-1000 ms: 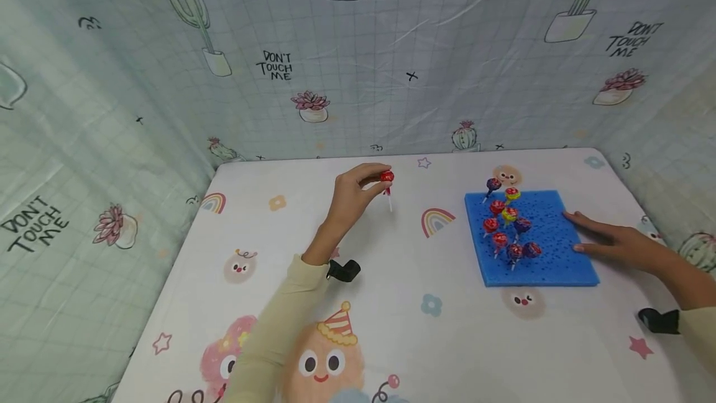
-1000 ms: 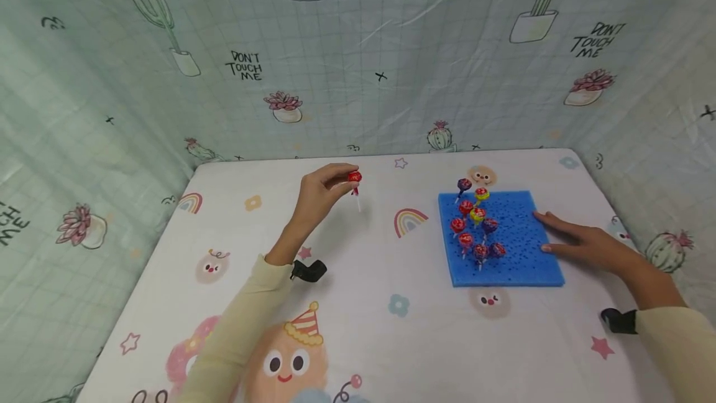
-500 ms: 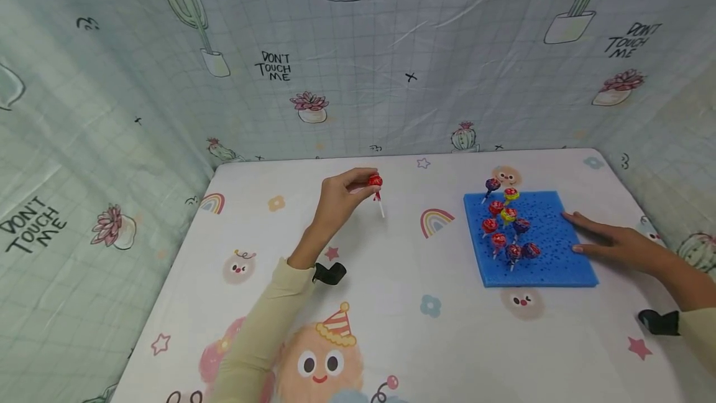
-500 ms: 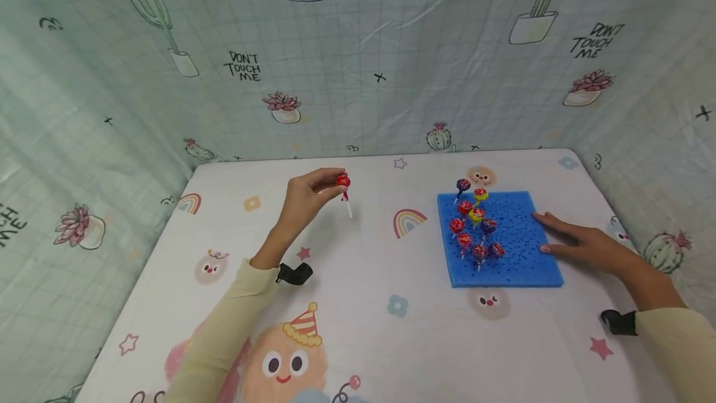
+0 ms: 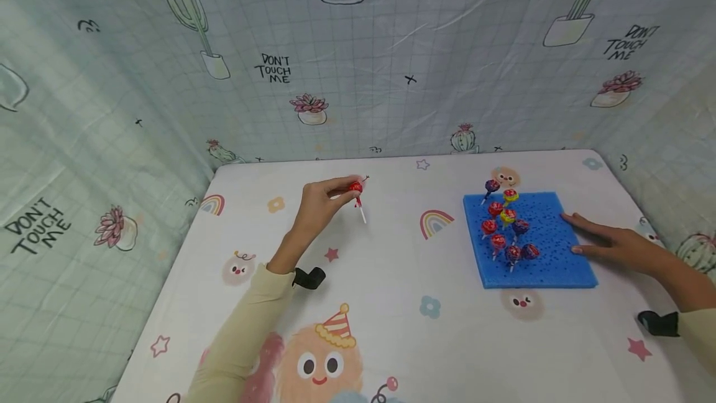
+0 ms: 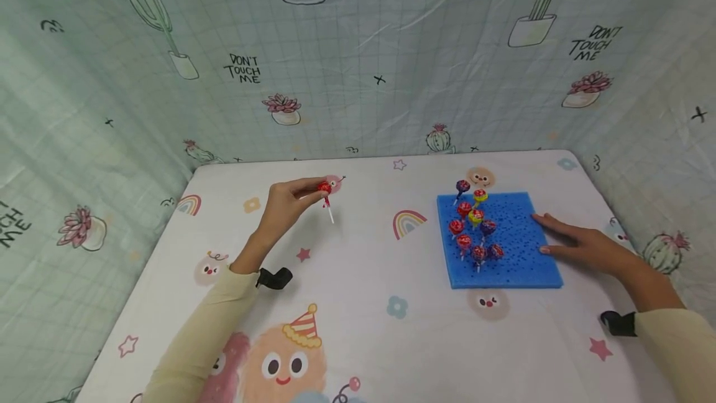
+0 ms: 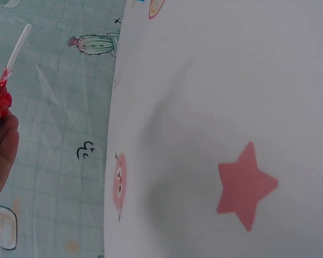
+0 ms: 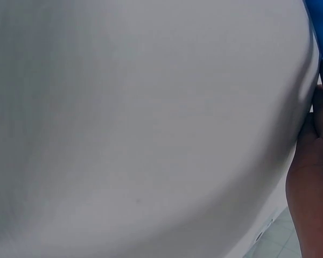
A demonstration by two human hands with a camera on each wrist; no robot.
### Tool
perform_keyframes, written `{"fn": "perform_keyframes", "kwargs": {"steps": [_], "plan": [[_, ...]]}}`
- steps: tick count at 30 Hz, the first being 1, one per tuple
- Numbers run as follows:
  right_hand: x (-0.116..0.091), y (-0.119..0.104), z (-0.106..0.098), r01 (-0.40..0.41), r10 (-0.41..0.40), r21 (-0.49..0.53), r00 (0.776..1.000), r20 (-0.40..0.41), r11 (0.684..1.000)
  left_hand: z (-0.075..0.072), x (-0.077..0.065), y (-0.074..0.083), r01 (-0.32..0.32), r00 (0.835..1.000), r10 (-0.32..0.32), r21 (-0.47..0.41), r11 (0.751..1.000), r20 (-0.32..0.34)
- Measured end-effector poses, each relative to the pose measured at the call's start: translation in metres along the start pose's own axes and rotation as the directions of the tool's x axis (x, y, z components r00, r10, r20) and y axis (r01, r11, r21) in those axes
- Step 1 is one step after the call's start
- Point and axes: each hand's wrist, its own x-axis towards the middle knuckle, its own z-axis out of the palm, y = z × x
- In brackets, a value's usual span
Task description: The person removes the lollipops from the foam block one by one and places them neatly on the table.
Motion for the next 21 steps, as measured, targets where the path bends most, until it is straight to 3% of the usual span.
{"fn": "perform_keyframes", "kwargs": {"steps": [8,16,21], "plan": [[0.002,-0.001,0.001,-0.057,0.057,-0.063,0.998,0.012,0.996,-0.015,-0.008,-0.01,0.007,1.0,-0.008,0.044,0.999,0.01],[0.005,0.0,0.002,-0.045,0.045,-0.056,0.999,0.006,0.997,-0.021,-0.01,-0.021,0.025,0.999,-0.026,0.053,0.998,0.019],[0.007,0.002,0.005,-0.04,0.04,-0.021,0.999,0.01,0.999,-0.021,-0.013,-0.033,0.103,0.993,-0.104,0.02,0.994,0.053]]}}
